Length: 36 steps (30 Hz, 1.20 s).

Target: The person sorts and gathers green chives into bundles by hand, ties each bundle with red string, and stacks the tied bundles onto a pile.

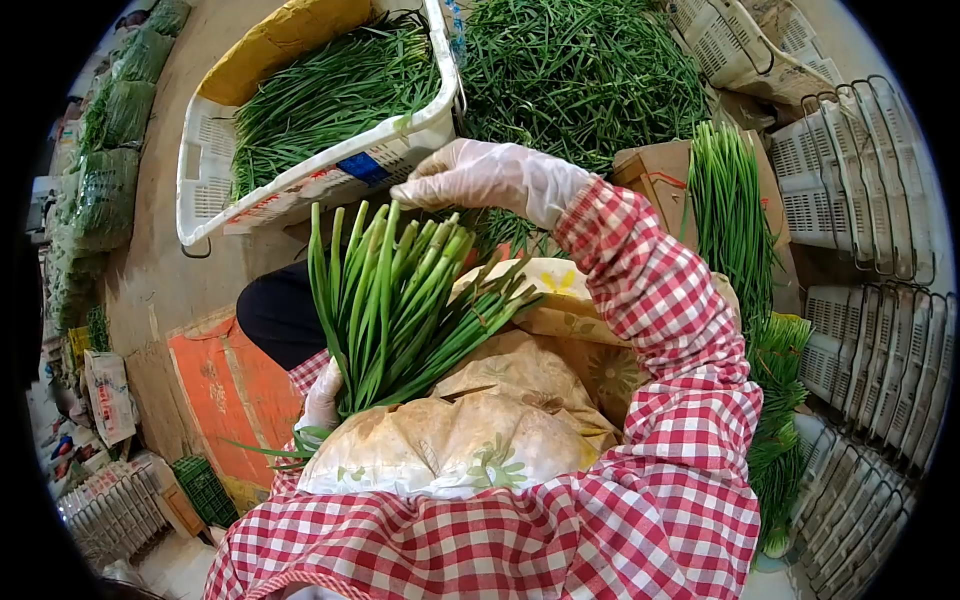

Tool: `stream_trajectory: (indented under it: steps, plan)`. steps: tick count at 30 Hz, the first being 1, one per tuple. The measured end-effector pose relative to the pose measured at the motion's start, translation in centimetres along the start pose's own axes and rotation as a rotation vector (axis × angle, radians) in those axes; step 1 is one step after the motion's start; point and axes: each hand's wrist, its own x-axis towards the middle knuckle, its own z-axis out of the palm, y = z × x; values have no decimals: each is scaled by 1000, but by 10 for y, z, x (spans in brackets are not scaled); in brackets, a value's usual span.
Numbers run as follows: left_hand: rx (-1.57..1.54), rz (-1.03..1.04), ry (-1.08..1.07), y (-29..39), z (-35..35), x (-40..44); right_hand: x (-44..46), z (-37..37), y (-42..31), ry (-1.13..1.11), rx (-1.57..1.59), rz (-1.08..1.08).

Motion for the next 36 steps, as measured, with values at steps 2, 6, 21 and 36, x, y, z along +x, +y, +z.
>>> stream_trajectory:
  steps: [2, 6, 21, 36]
  plan:
    - [249, 34, -43, 7, -2, 0, -2, 2, -14, -38, 214, 119]
    - [426, 33, -17, 11, -4, -6, 14, 3, -2, -244, 297, 144]
    - [261, 25, -34, -3, -11, 1, -20, 24, -7, -280, 531, 181]
    - [-236, -40, 105, -31, -27, 11, -83, -83, -22, 242, 747, -534]
